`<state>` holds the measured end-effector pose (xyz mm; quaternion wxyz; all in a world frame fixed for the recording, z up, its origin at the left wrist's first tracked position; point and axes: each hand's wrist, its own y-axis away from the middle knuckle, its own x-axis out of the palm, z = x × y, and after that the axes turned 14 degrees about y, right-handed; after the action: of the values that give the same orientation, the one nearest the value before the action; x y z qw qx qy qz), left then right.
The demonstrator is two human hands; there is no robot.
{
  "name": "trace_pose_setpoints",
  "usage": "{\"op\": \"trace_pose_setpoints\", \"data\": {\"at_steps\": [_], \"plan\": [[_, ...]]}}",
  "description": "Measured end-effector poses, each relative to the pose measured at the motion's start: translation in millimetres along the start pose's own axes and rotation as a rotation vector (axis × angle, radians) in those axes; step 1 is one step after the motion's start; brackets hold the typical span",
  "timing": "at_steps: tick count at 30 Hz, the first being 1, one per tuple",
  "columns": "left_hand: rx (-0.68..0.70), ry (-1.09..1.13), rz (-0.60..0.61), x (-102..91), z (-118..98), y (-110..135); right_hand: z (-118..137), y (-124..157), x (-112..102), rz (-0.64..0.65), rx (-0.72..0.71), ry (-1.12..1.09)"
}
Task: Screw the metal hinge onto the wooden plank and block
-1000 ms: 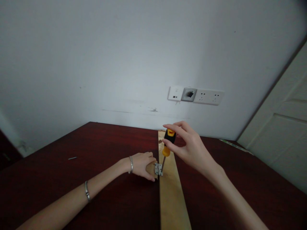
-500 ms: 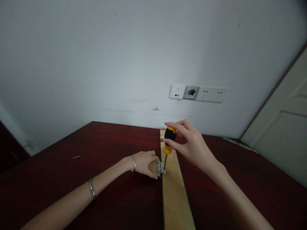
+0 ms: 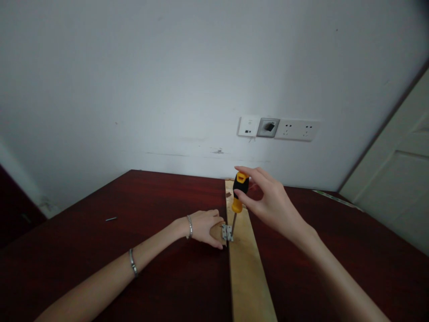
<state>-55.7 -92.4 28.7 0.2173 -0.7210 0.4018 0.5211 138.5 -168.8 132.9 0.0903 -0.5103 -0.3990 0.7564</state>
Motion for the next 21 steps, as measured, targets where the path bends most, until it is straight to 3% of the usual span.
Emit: {"op": "trace_pose_setpoints", "data": {"at_steps": [21], "plan": [[-0.021,0.002,0.009,-1.6,-1.5,1.7,-1.4,-0.6,-1.4,-0.017,0.018,0.065]]}}
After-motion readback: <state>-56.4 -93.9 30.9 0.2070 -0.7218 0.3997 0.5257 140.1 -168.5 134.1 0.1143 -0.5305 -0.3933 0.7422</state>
